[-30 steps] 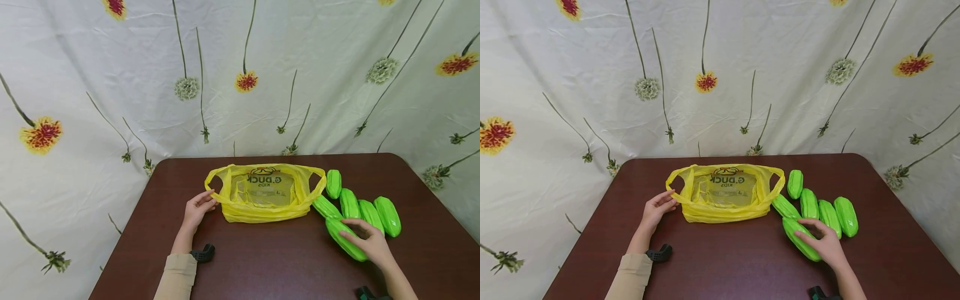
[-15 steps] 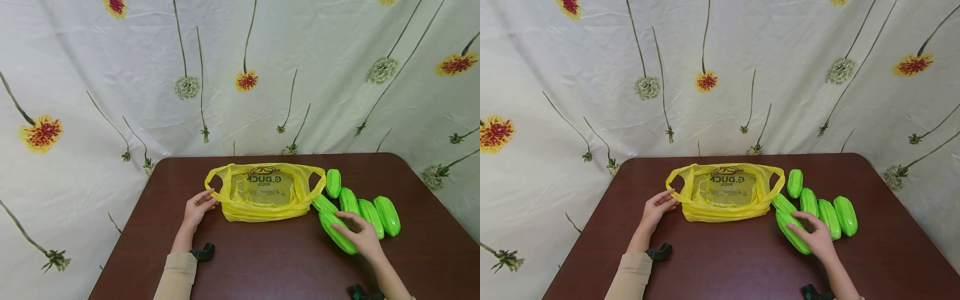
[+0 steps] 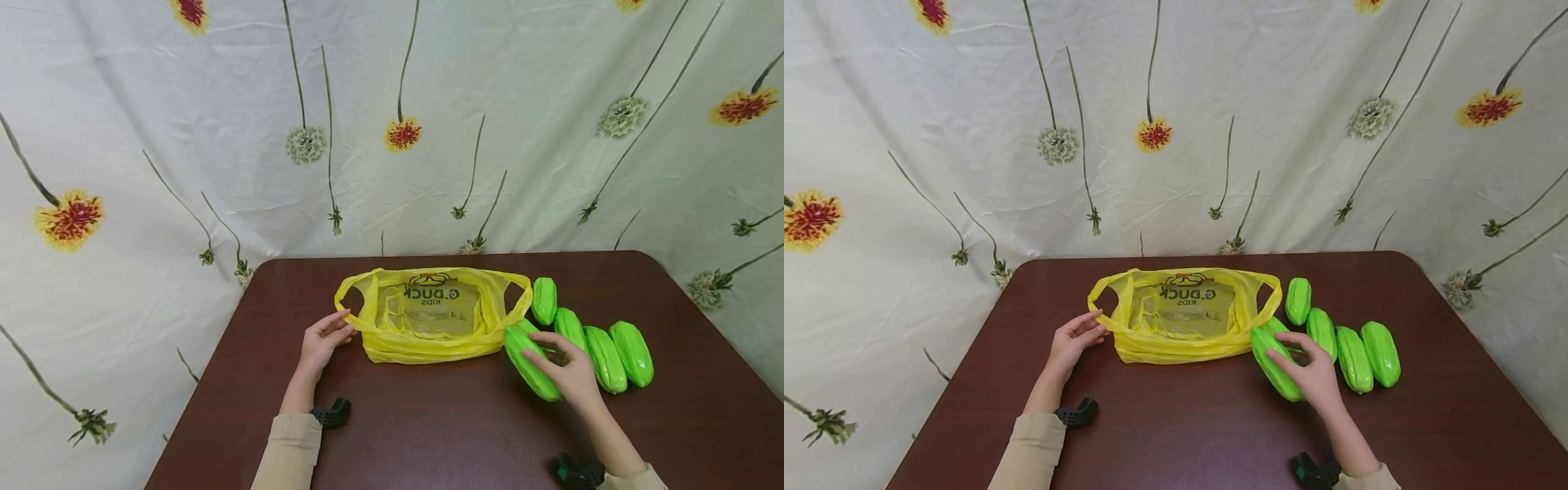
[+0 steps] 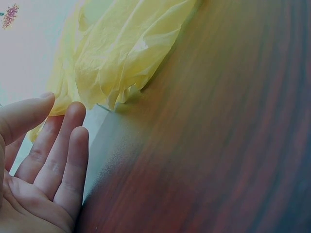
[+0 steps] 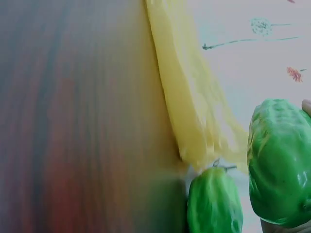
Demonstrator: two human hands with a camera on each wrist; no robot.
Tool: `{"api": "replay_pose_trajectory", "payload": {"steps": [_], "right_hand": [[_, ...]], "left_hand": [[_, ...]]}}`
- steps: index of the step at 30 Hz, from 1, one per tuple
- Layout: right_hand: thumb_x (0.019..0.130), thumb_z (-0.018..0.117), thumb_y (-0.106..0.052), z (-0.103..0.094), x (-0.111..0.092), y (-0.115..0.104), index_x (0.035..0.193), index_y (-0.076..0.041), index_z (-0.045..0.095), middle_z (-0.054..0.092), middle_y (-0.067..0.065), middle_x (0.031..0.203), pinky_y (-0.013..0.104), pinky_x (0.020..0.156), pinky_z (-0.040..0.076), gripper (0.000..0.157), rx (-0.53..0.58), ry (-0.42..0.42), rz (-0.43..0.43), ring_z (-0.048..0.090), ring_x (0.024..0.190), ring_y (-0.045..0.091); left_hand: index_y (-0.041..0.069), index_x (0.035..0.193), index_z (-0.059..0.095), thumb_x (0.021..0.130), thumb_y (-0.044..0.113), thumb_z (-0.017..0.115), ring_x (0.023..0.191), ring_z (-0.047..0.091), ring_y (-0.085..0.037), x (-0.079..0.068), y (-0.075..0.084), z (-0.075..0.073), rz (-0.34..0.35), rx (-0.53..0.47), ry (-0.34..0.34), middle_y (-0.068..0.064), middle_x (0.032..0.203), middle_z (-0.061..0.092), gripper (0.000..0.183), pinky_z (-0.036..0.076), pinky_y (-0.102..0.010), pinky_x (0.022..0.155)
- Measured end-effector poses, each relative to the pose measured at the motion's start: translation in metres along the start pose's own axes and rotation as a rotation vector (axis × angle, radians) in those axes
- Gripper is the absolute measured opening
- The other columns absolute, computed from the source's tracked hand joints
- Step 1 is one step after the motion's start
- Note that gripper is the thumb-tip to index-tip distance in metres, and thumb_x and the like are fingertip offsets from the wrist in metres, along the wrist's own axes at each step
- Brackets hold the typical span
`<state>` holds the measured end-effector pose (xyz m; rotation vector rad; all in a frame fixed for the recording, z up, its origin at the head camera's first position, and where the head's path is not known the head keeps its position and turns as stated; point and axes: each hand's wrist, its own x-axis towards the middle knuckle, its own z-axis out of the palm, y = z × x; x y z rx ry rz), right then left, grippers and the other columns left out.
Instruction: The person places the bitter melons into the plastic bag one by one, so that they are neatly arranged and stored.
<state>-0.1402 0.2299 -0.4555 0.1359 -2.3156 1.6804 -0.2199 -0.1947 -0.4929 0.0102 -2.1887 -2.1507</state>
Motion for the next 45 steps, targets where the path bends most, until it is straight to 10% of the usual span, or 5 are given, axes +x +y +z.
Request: {"api": "replay_pose_trajectory", "payload": {"steps": [45], "right_hand": [[0.083,0.073,-0.023,0.130,0.054,-0.051,0.117,-0.001,0.062,0.060,0.010,0.113,0.022,0.076,0.049,0.042,0.356,0.144,0.231,0.056,0.100,0.019]], "left_hand": [[0.000,0.126,0.058,0.086,0.009,0.068,0.088,0.067,-0.026,0.001,0.002,0.000,-0.022,-0.026,-0.007,-0.008,0.095,0.067,0.042,0.055,-0.029,0.076]]}}
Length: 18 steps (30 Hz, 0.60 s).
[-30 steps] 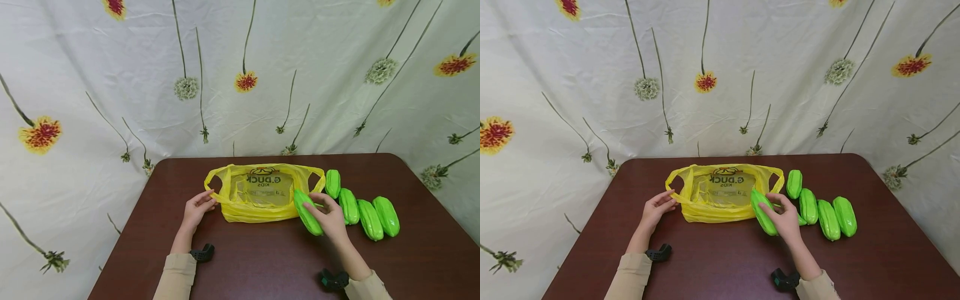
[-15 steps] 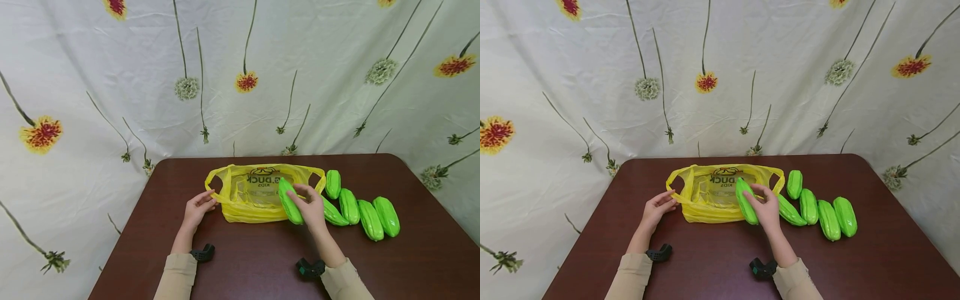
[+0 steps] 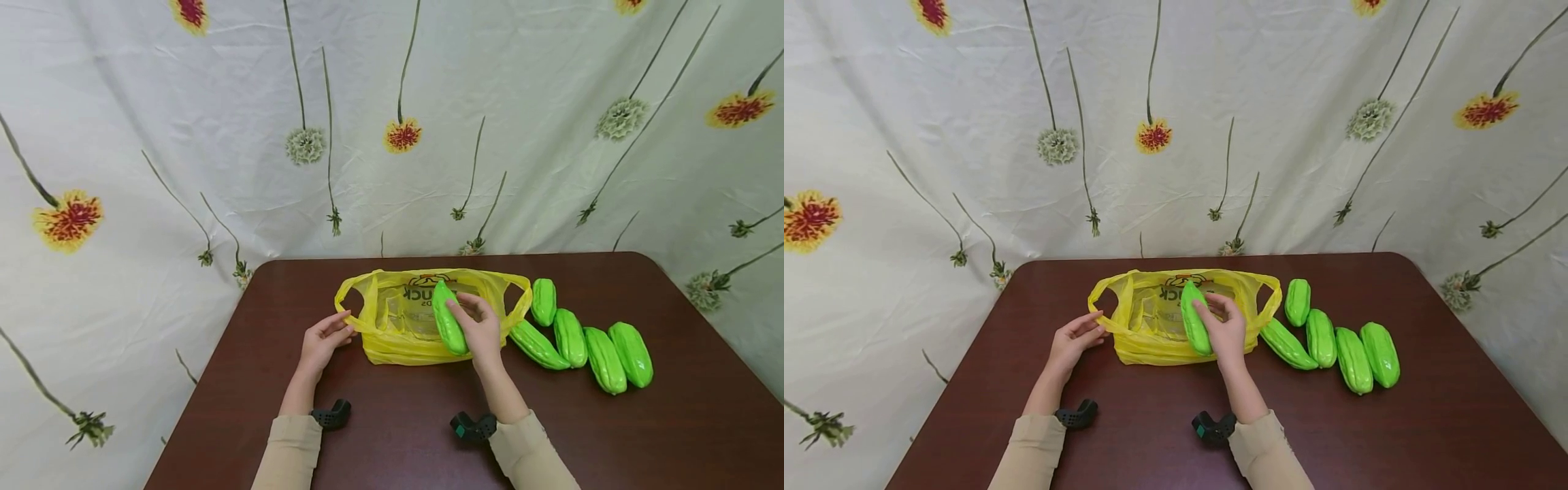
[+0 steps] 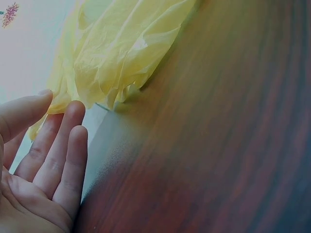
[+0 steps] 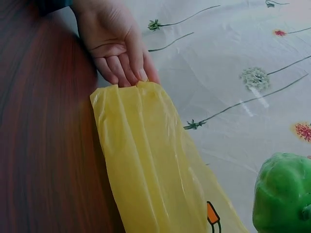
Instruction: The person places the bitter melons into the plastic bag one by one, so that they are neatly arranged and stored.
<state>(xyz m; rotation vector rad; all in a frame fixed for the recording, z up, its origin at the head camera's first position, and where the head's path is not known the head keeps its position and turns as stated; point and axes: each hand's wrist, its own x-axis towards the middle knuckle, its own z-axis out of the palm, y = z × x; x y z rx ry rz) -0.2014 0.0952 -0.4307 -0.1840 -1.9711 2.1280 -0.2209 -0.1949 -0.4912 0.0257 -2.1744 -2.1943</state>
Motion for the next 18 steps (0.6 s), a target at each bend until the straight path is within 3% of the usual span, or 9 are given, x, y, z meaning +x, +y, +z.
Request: {"api": "replay_pose_trajectory", "payload": {"steps": [12,18], "right_hand": [[0.083,0.073,-0.029,0.028,0.006,0.004,0.116,-0.003,0.063,0.060,0.011,0.114,0.028,0.083,0.047,0.043,0.034,0.014,-0.005,0.055,0.105,0.025],[0.083,0.074,-0.026,0.040,0.007,0.006,0.115,-0.002,0.063,0.061,0.011,0.110,0.027,0.079,0.049,0.042,0.068,0.034,0.001,0.057,0.099,0.023]], "left_hand": [[-0.001,0.124,0.060,0.085,0.011,0.069,0.083,0.068,-0.019,0.000,-0.003,0.001,0.005,0.018,0.007,-0.013,0.097,0.066,0.041,0.055,-0.029,0.075],[0.000,0.123,0.060,0.085,0.010,0.070,0.080,0.068,-0.017,0.000,-0.001,0.000,0.012,0.021,0.012,-0.013,0.098,0.066,0.041,0.055,-0.028,0.074]]}}
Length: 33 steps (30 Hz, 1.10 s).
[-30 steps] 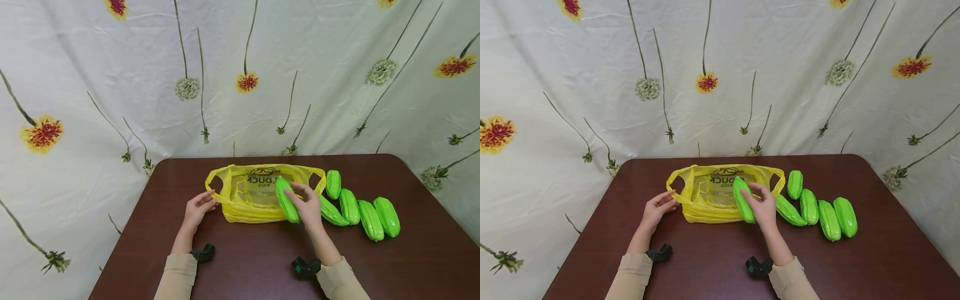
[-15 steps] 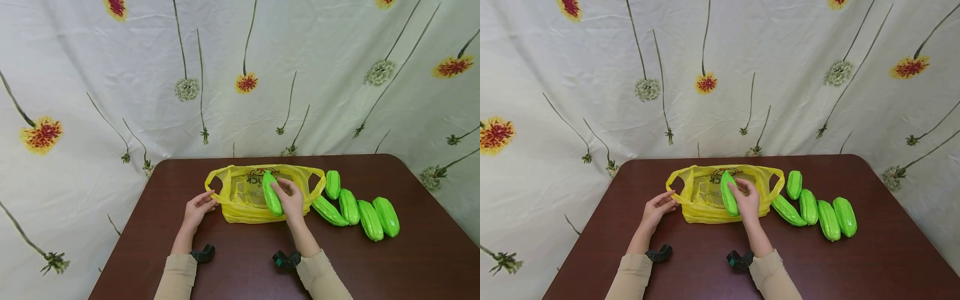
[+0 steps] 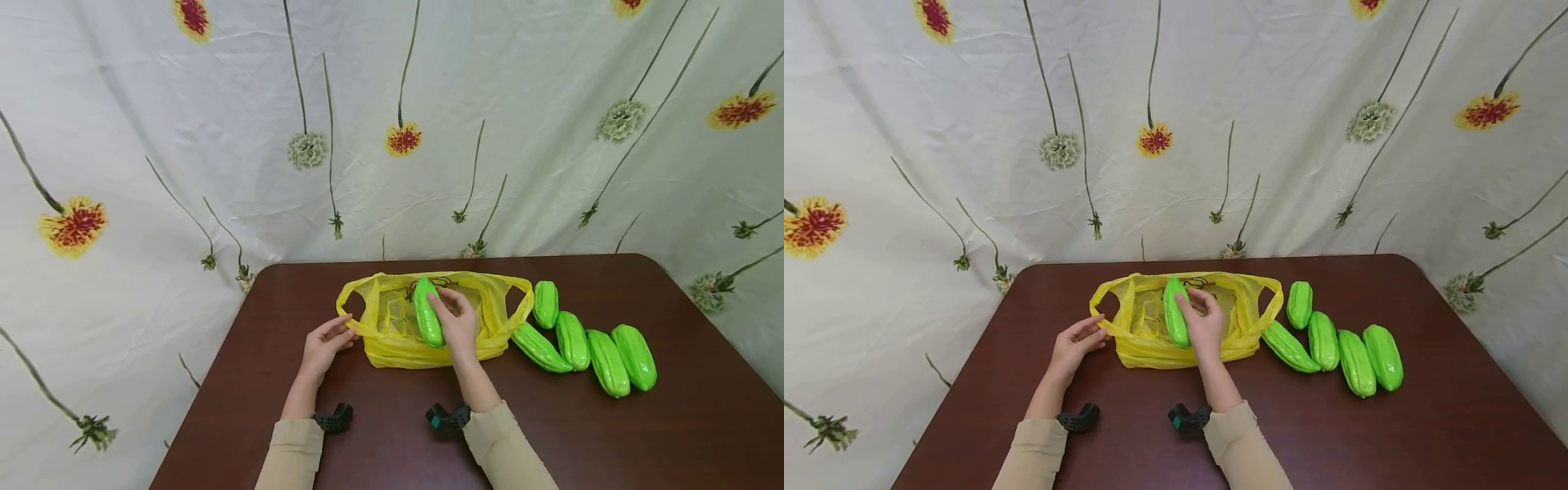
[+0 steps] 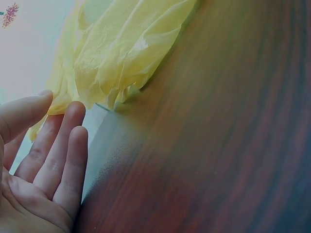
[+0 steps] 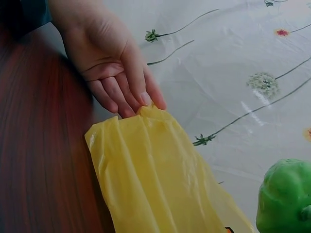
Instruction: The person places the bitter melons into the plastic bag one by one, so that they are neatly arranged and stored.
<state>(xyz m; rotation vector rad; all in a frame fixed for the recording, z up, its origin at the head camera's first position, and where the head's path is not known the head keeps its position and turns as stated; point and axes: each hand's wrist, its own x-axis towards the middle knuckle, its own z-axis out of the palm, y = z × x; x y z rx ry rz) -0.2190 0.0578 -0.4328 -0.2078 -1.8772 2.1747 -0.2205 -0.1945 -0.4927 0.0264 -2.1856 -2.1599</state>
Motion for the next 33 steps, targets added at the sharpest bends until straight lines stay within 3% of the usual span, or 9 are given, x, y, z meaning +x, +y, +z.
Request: {"api": "replay_pose_trajectory", "payload": {"steps": [8,15,24,33], "right_hand": [[0.085,0.071,-0.027,0.014,0.001,0.008,0.117,0.001,0.061,0.060,0.010,0.110,0.027,0.077,0.050,0.044,0.032,0.015,0.025,0.057,0.098,0.021],[0.086,0.070,-0.030,0.030,0.007,0.009,0.119,-0.002,0.060,0.058,0.010,0.112,0.032,0.082,0.051,0.045,0.046,-0.001,0.057,0.057,0.103,0.024],[0.087,0.069,-0.029,0.049,0.016,0.009,0.118,-0.001,0.060,0.058,0.011,0.111,0.038,0.087,0.049,0.043,-0.003,0.002,0.086,0.056,0.103,0.026],[0.087,0.068,-0.027,0.064,0.020,0.017,0.118,0.000,0.058,0.058,0.011,0.110,0.036,0.084,0.050,0.042,-0.032,-0.008,0.154,0.056,0.100,0.025]], "left_hand": [[-0.001,0.124,0.059,0.085,0.012,0.070,0.080,0.068,-0.017,-0.001,0.000,0.002,0.012,-0.007,-0.008,-0.014,0.097,0.066,0.042,0.056,-0.028,0.073],[-0.001,0.125,0.059,0.086,0.011,0.069,0.082,0.068,-0.018,-0.002,-0.002,0.002,-0.019,-0.005,-0.012,-0.013,0.098,0.066,0.042,0.055,-0.028,0.075],[-0.008,0.128,0.052,0.088,0.005,0.065,0.084,0.068,-0.019,-0.012,0.023,0.002,-0.033,0.000,-0.035,-0.016,0.103,0.066,0.044,0.055,-0.027,0.075],[-0.001,0.125,0.059,0.086,0.011,0.069,0.083,0.068,-0.019,-0.002,0.002,-0.001,-0.006,-0.005,-0.011,-0.013,0.100,0.067,0.042,0.055,-0.029,0.075]]}}
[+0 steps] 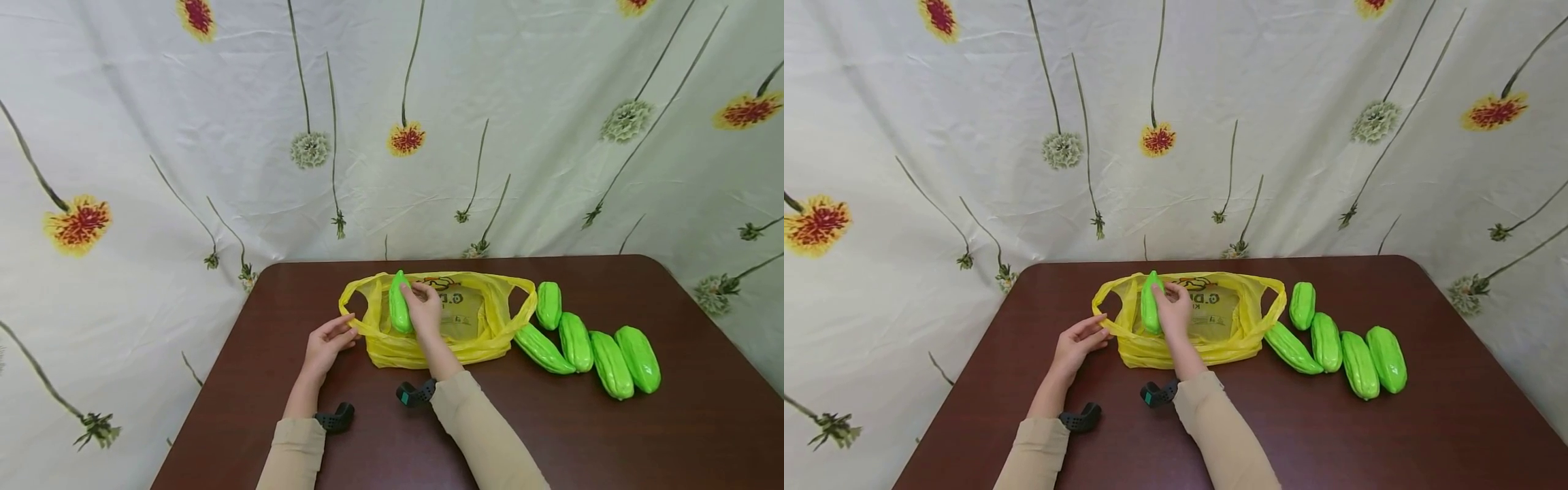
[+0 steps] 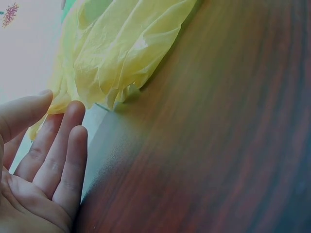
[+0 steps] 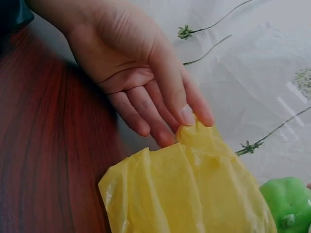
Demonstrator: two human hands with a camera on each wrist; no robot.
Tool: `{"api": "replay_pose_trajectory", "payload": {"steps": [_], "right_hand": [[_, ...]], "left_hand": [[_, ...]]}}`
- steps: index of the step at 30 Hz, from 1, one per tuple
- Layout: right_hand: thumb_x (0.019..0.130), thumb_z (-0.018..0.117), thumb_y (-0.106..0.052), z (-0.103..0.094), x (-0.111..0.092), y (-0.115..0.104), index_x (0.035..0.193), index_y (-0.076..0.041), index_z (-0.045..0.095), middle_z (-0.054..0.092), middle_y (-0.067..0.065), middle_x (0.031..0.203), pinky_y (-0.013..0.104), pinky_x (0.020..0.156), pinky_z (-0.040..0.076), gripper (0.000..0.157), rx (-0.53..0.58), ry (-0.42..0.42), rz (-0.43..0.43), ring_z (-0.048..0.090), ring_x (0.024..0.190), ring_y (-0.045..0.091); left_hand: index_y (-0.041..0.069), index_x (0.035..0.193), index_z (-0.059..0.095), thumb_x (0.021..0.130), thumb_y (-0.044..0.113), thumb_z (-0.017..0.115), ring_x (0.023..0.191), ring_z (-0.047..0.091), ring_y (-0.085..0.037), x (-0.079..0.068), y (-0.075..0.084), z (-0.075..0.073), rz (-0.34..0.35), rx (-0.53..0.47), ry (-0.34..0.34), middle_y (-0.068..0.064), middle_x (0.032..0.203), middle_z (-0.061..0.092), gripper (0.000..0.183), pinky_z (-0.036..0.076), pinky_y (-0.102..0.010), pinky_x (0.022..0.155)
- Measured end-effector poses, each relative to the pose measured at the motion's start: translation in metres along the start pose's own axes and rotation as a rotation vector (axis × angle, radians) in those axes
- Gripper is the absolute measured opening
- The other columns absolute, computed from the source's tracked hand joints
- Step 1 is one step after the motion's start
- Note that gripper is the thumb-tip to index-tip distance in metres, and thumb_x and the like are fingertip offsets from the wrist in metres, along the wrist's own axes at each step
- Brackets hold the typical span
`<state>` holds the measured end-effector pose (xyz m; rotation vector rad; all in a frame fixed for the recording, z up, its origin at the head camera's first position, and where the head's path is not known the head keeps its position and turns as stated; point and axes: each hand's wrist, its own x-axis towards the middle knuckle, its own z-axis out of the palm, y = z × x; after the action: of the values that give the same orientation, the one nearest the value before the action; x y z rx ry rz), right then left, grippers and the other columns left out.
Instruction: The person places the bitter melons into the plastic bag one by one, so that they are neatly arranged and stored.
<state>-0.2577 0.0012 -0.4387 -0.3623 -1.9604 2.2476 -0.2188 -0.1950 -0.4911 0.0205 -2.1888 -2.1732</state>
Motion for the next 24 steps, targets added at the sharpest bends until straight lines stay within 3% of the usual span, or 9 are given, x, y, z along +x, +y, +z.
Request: {"api": "replay_pose_trajectory", "payload": {"steps": [14,24], "right_hand": [[0.088,0.066,-0.030,0.010,0.001,0.008,0.118,-0.001,0.058,0.058,0.012,0.109,0.038,0.081,0.050,0.043,-0.119,-0.011,0.026,0.056,0.098,0.027],[0.088,0.065,-0.034,0.017,0.001,0.015,0.118,-0.004,0.060,0.059,0.011,0.110,0.040,0.080,0.050,0.043,-0.233,0.040,0.007,0.057,0.097,0.027]], "left_hand": [[-0.003,0.124,0.059,0.086,0.008,0.068,0.081,0.068,-0.018,-0.001,-0.001,0.001,0.035,-0.006,-0.006,-0.013,0.099,0.067,0.041,0.056,-0.029,0.074],[-0.003,0.124,0.058,0.086,0.009,0.069,0.080,0.068,-0.016,0.000,-0.002,0.001,0.037,-0.009,-0.003,-0.014,0.098,0.066,0.042,0.056,-0.029,0.074]]}}
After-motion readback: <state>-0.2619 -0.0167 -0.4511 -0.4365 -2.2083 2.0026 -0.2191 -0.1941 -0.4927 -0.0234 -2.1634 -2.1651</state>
